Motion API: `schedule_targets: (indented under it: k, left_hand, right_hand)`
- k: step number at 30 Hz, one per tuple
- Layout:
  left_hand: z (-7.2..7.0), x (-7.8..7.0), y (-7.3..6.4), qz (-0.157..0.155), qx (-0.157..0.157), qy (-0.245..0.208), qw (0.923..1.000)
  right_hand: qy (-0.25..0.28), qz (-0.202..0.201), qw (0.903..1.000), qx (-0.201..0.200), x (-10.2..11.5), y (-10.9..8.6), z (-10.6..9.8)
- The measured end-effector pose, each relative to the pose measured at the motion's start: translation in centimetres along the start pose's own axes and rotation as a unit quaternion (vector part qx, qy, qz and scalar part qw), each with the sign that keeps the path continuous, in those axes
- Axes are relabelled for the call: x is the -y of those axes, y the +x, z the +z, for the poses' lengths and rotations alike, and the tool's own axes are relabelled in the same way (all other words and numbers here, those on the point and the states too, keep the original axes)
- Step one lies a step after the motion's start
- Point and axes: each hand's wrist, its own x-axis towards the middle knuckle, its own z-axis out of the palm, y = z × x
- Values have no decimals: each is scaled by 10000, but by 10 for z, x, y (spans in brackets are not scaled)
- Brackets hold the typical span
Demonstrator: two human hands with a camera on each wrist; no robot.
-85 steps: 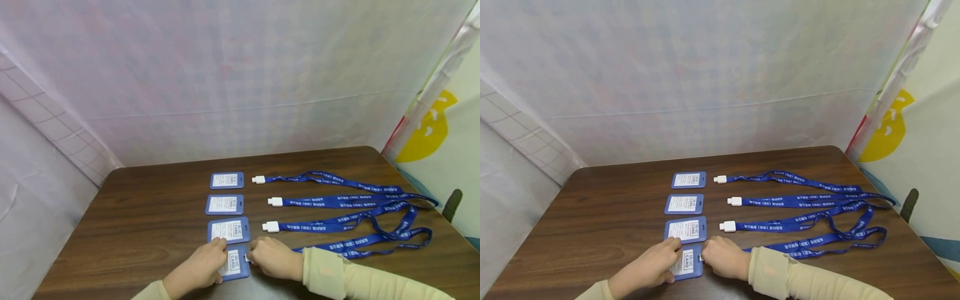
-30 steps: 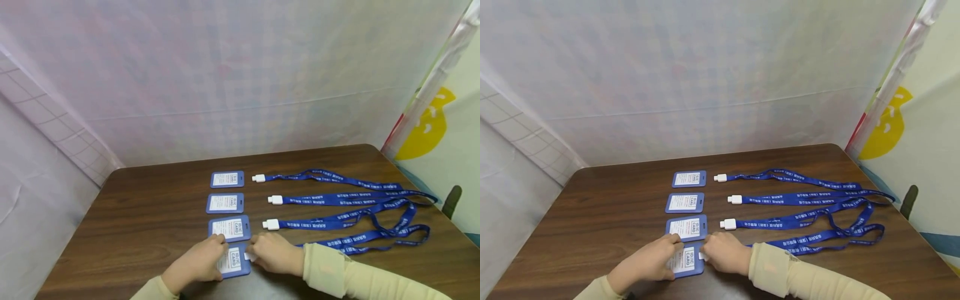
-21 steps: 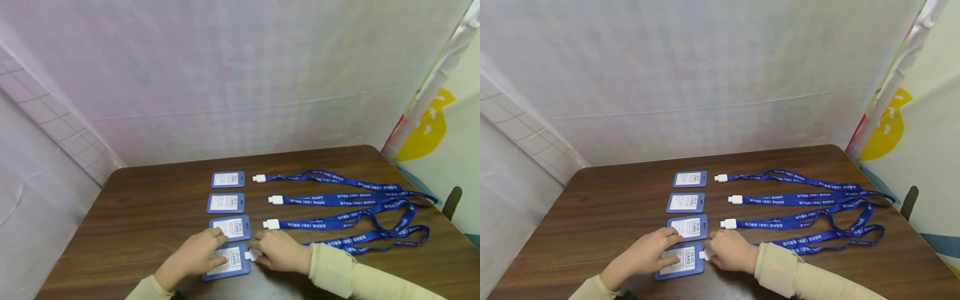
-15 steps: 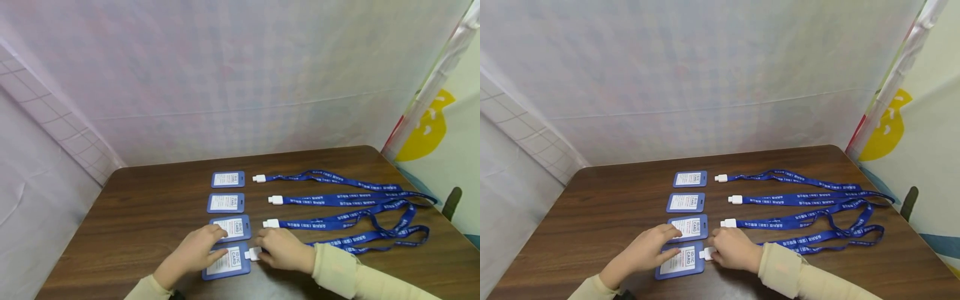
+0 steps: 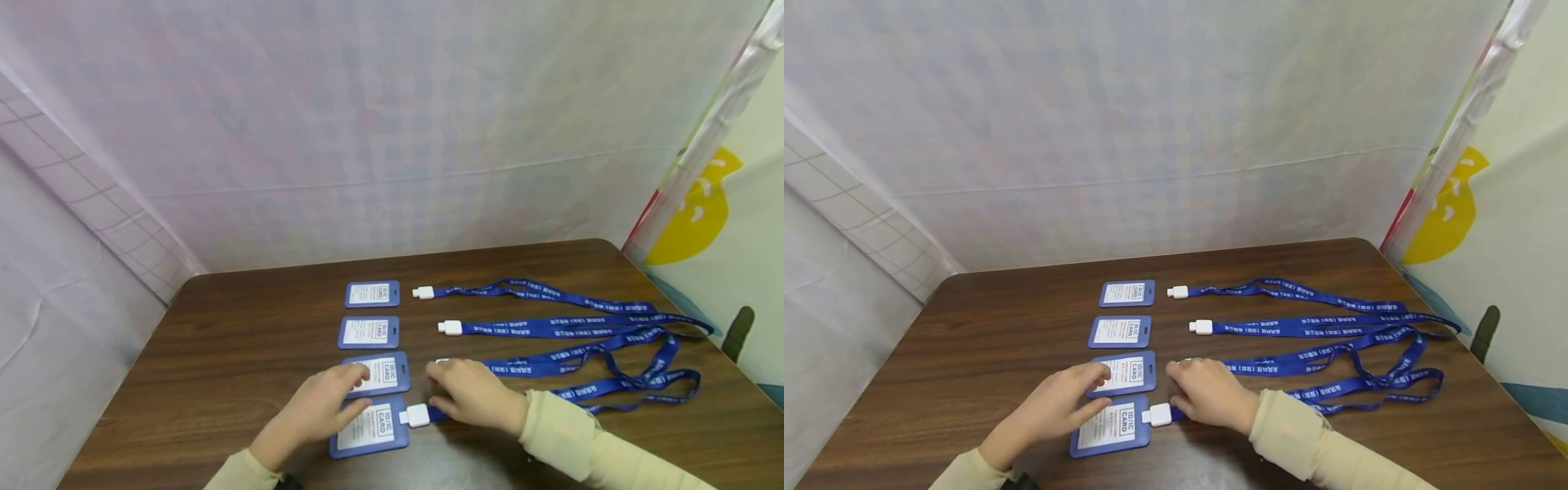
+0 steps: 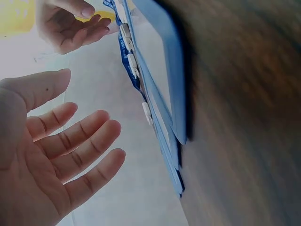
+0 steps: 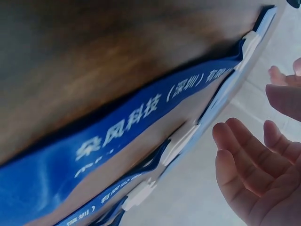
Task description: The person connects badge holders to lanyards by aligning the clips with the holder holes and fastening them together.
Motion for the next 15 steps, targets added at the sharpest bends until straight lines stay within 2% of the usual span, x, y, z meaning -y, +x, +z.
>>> schedule_targets:
  k: [5, 15]
  left_hand:
    - [-1, 2, -1, -39, -6, -18, 10000]
    - [-2, 4, 0, -47, -15, -39, 10000]
  right_hand:
    - [3, 23, 10000, -37, -6, 1, 0]
    - [-413, -6, 9983, -414, -21, 3, 4]
